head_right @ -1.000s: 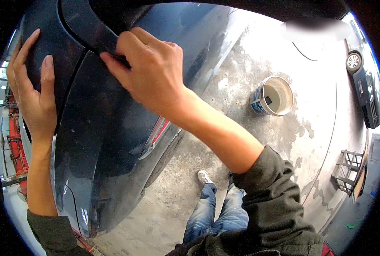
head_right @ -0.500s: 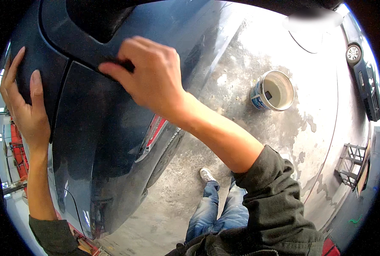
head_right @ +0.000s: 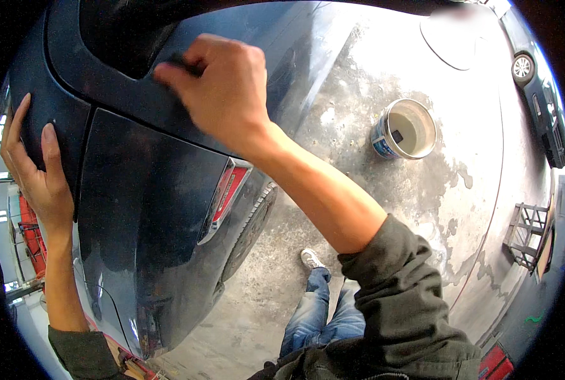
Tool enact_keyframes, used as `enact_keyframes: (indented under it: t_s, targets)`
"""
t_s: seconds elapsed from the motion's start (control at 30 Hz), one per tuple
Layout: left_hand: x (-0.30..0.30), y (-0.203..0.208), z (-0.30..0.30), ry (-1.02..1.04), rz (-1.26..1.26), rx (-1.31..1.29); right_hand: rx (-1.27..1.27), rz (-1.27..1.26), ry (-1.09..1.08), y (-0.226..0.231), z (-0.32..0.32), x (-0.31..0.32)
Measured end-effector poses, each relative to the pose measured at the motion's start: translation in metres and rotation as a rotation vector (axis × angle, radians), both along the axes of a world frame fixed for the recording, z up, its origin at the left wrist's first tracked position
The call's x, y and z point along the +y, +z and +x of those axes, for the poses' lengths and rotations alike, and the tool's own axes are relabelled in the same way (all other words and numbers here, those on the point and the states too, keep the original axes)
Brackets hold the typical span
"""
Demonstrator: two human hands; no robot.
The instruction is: The person sands the rear quarter panel and door area of a blue car using a sanding block, repeatedly dipping it into a bucket of water. The person works around the taillight and side mirror, smoothing the surface in preparation for further bodywork.
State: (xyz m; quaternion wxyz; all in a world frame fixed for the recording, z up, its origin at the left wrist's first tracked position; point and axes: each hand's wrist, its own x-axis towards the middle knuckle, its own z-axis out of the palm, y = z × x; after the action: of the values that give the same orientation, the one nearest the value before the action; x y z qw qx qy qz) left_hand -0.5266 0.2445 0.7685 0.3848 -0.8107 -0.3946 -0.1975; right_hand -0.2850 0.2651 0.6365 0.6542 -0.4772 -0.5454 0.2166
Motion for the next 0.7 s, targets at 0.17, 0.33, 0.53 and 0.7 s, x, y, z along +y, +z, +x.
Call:
enact_keyframes:
  t_s: [0.17,0.33,0.53,0.7]
  targets:
    - [-0.001,0.0,0.005,0.029,0.014,-0.008,0.048,-0.044,0.047,0.01,-0.013,-0.01]
    - [-0.001,0.0,0.006,0.016,-0.008,-0.03,0.092,-0.055,0.002,0.012,-0.017,-0.01]
    - [0.001,0.001,0.004,0.011,0.004,-0.007,0.076,-0.024,0.02,0.009,-0.02,-0.012]
    - [-0.001,-0.002,0.005,0.03,-0.002,-0.037,-0.094,-0.176,0.272,0.002,0.015,-0.012]
